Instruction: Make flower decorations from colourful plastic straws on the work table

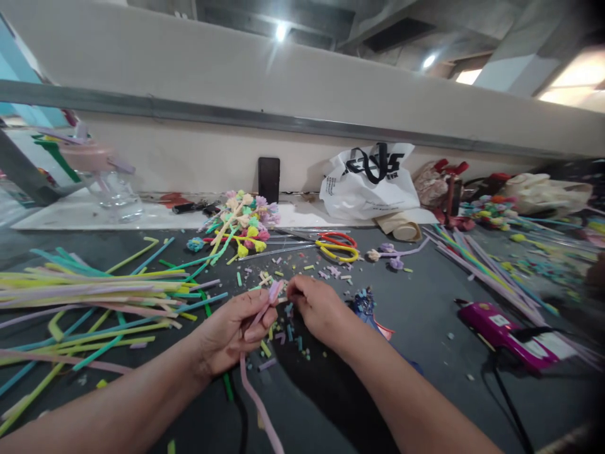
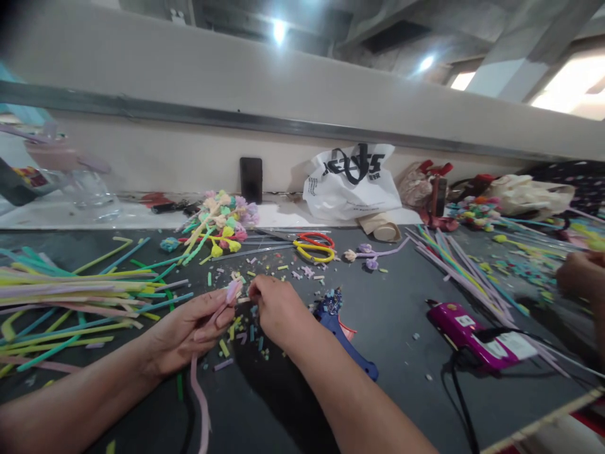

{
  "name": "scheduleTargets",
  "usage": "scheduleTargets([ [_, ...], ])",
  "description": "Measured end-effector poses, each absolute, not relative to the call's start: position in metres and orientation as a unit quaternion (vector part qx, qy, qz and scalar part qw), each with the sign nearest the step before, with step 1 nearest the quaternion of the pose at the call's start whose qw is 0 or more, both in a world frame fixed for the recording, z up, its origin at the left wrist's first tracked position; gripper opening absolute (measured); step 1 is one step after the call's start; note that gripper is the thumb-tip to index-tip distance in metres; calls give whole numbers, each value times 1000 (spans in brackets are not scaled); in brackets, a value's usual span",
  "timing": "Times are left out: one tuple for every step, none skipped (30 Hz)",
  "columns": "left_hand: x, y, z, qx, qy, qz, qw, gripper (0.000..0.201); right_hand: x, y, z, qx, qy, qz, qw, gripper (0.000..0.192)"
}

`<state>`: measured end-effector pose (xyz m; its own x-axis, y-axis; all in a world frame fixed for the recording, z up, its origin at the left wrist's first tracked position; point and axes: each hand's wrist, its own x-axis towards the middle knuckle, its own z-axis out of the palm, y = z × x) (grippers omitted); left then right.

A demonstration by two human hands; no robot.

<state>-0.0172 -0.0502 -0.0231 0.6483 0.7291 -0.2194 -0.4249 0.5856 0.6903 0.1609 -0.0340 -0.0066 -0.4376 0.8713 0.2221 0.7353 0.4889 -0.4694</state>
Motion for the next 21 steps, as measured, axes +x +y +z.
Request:
scheduleTargets([
  [-17, -50, -23, 305, 249, 335, 856, 19, 161, -34, -7, -487, -829, 152, 227, 21],
  [-17, -50, -23, 304, 247, 335, 857, 20, 161, -35, -8, -490, -828, 151, 228, 20],
  [-17, -50, -23, 303, 245, 334, 858, 20, 161, -35, -9, -489, -829, 154, 226, 20],
  [-17, -50, -24, 304, 243, 334, 858, 21, 159, -36, -11, -484, -832, 157, 221, 21],
  [-17, -50, -24, 305, 243, 333, 859, 21, 158, -36, -13, -474, -839, 159, 213, 22],
  [-16, -49, -25, 306, 244, 331, 859, 23, 156, -37, -15, -463, -849, 158, 201, 24],
  [-16, -49, -26, 308, 248, 326, 858, 25, 155, -38, -15, -456, -857, 151, 186, 25],
  [-16, -49, -26, 310, 253, 322, 858, 28, 154, -40, -14, -455, -863, 137, 173, 25],
  [-15, -49, -27, 309, 259, 321, 857, 29, 154, -43, -10, -460, -865, 118, 161, 25],
  [-15, -50, -27, 306, 264, 324, 855, 29, 155, -46, -3, -469, -865, 96, 151, 22],
  [-15, -50, -27, 302, 269, 326, 855, 28, 158, -51, 6, -483, -860, 75, 150, 20],
  [-15, -51, -27, 299, 272, 328, 854, 27, 163, -58, 16, -491, -856, 61, 149, 18],
  [-15, -52, -26, 296, 271, 329, 855, 25, 170, -65, 27, -495, -853, 51, 154, 17],
  [-15, -52, -26, 295, 269, 330, 855, 25, 178, -74, 37, -498, -850, 49, 165, 14],
  [-15, -52, -26, 294, 268, 330, 856, 24, 189, -82, 46, -507, -844, 48, 166, 12],
  [-15, -53, -26, 293, 267, 330, 857, 23, 201, -90, 51, -529, -831, 42, 168, 11],
  [-16, -53, -26, 290, 268, 332, 857, 23, 214, -97, 54, -565, -805, 23, 179, 11],
  [-16, -52, -26, 289, 268, 332, 857, 22, 227, -104, 52, -611, -769, 8, 188, 14],
  [-16, -52, -27, 288, 269, 331, 858, 22, 240, -110, 47, -654, -731, 8, 196, 15],
  [-16, -52, -27, 288, 269, 329, 858, 22, 251, -115, 40, -679, -704, 21, 207, 13],
  [-16, -51, -28, 288, 269, 327, 859, 22, 261, -120, 31, -688, -690, 28, 224, 13],
])
